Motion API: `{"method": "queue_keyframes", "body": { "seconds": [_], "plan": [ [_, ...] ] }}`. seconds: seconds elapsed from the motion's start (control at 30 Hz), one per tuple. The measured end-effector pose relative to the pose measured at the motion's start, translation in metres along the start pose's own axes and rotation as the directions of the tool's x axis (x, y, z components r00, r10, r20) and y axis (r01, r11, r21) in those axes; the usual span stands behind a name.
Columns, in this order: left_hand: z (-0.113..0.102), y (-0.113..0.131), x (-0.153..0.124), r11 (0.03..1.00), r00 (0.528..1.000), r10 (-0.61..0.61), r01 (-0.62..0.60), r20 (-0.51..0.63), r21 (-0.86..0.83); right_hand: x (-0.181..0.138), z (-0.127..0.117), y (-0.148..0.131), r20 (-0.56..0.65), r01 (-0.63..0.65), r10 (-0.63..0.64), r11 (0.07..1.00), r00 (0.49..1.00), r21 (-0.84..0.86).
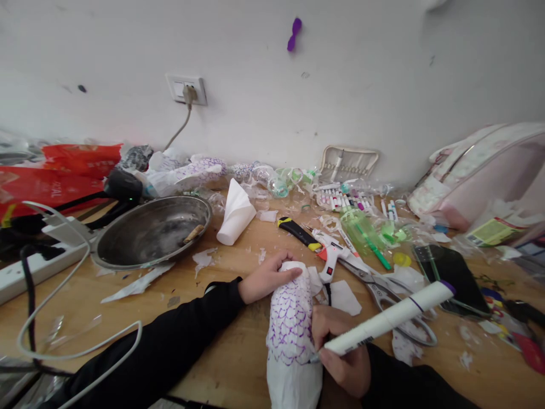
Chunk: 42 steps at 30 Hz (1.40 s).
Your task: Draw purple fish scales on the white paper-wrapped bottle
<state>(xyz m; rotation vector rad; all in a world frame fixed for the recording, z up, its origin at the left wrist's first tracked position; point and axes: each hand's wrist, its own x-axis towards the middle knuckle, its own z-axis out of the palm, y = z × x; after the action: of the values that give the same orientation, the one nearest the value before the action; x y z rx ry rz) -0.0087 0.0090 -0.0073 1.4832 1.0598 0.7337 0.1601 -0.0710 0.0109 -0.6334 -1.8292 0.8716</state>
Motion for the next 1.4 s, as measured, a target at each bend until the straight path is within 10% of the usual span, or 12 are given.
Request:
{"method": "queue_keyframes", "body": {
  "seconds": [0.6, 1.4],
  "plan": [
    [0.001, 0.007, -0.008, 0.948, 0.998, 0.011, -0.03, -0.063, -0.316, -0.01, -0.003, 0.014, -0.13, -0.091, 0.115, 0.98, 0.985, 0.175],
    [0.001, 0.01, -0.002, 0.999, 0.99, -0.009, 0.015, -0.138, 0.048, -0.007, 0.016, -0.004, -0.164, 0.261, -0.295, 0.944, 0.941, -0.202]
  ]
}}
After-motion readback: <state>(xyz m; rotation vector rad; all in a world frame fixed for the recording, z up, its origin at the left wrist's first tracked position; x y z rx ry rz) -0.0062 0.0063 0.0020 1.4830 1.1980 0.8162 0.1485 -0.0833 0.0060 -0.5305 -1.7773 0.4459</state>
